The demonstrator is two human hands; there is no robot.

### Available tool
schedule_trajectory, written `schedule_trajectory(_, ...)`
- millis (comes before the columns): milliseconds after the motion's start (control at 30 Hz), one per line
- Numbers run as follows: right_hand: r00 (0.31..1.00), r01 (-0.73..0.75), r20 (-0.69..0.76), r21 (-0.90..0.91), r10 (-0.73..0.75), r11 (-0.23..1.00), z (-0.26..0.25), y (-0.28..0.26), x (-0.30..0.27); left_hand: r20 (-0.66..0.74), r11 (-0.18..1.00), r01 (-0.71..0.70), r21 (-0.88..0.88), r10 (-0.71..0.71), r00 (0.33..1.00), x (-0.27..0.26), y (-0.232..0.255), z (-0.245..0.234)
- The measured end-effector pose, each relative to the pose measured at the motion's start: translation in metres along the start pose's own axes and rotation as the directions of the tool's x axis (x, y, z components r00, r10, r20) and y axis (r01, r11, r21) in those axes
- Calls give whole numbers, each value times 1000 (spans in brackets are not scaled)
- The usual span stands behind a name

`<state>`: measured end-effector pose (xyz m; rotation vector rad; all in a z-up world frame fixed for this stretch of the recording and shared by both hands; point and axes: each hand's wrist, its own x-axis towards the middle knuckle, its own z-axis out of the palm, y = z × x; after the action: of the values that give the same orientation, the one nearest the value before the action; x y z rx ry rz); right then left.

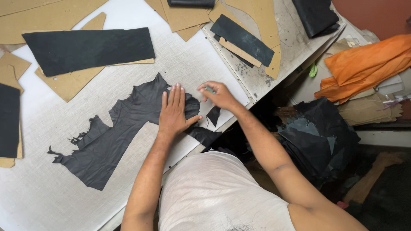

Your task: The person lays out a piece of black fabric on a white work surface, places a cardboard template on top, and uses a utility knife to cut the fabric along the template's edge. The person repeats this process with different templates and fabric pieces, stacking the cut pieces aside.

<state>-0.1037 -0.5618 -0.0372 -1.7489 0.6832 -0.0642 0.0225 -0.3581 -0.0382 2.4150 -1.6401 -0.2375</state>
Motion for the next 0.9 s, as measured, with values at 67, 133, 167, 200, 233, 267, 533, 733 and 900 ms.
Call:
schedule_trajectory(67, 984, 61, -157, -140, -83, 988, -50, 7, 16, -77, 978, -122, -168, 110, 991, -1, -14, -7)
schedule_trajectory(133, 843, 270, -310, -464, -440, 844, -102, 14, 30, -53, 970, -104, -218, 95, 994, -14, -38, -18)
schedule_trajectory(167, 853, 27, -466, -409, -234, 912, -125, 18, 39, -42, 965, -99, -241, 91, 995, -21, -52, -24)
schedule_trajectory(200, 783, 110, -470, -542, -409, 833, -143, 24, 50, -49, 978, -47, -202, 38, 998, -31, -65, -30)
schedule_trajectory(233, 692, 175, -441, -666, -572, 725, -163, 29, 60, -58, 987, 6, -162, -15, 998, -38, -77, -34)
schedule_trajectory(267, 678, 124, -454, -704, -578, 699, -174, 35, 71, -87, 987, 40, -156, -54, 995, -43, -84, -36)
schedule_trajectory(533, 583, -234, -779, -434, -232, 870, -245, 53, 93, -282, 974, 225, 33, -207, 937, -57, -86, -15)
schedule_trajectory(733, 589, -65, -661, -612, -464, 788, -253, 62, 104, -210, 976, 215, 37, -203, 956, -73, -40, -3)
schedule_trajectory(900, 773, -111, -463, -772, -434, 626, -212, 72, 102, -114, 966, 196, -169, -217, 970, -74, -29, 0)
